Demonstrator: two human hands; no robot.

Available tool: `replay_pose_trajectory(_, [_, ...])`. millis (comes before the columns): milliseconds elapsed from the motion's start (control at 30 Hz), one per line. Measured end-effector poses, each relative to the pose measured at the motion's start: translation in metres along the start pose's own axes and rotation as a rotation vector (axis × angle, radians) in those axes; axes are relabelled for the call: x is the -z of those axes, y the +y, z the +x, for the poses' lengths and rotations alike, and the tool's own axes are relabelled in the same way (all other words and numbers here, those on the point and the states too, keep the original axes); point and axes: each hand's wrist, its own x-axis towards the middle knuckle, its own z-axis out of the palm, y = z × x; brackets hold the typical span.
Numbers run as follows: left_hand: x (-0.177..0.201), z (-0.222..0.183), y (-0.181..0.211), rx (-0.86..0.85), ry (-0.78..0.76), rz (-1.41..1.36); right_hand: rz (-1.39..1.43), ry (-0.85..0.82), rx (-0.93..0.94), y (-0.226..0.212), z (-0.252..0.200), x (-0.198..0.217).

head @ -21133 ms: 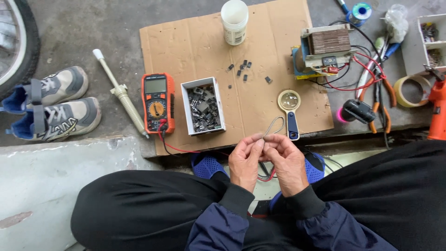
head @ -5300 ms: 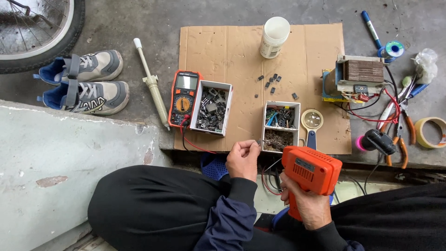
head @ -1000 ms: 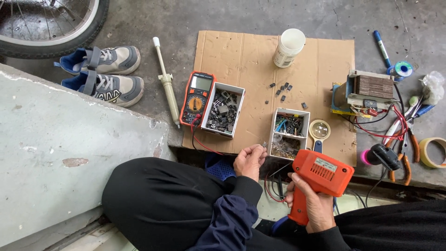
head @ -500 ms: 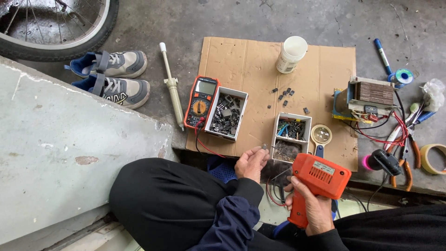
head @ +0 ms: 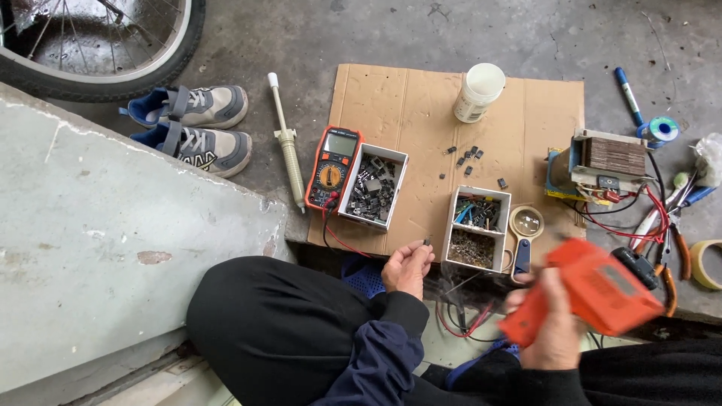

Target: Inspecting and testing various electronic components using a multimeter and a heat gun on a floor-based workspace.

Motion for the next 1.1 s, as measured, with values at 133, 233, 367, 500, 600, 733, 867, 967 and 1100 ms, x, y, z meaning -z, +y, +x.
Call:
replay_pose_trajectory(133, [0.006, 0.01, -0.016, -0.058, -0.049, -0.017, 0.079, 0.136, 0.171, -0.022, 0.011, 0.018])
replay_pose_trajectory(233, [0.001, 0.007, -0.015, -0.082, -0.079, -0.134, 0.044, 0.424, 0.267, -0.028, 0.007, 0.017])
replay_pose_trajectory(367, [0.0, 0.005, -0.014, -0.058, -0.057, -0.079, -0.013, 0.4, 0.295, -0.021, 0.008, 0.023])
replay_pose_trajectory(500, [0.003, 0.007, -0.013, -0.037, -0.068, -0.092, -0.011, 0.391, 0.289, -0.022, 0.008, 0.017])
replay_pose_trajectory(600, [0.008, 0.02, -0.022, -0.04, -0.055, -0.09, -0.024, 0.211, 0.16, -0.028, -0.001, 0.005])
replay_pose_trajectory(733, [0.007, 0.018, -0.016, -0.031, -0.081, -0.107, -0.117, 0.092, -0.032, -0.031, -0.017, -0.015])
replay_pose_trajectory(867, [0.01, 0.012, -0.002, -0.022, 0.016, -0.018, -0.031, -0.071, -0.143, -0.01, -0.013, -0.016])
replay_pose_trajectory(967, [0.009, 0.009, -0.002, -0.015, 0.025, -0.017, 0.048, -0.024, -0.138, -0.01, -0.009, -0.01])
replay_pose_trajectory(1100, [0.004, -0.002, 0.004, -0.018, -0.015, 0.0, 0.108, 0.049, -0.128, -0.018, -0.007, -0.006])
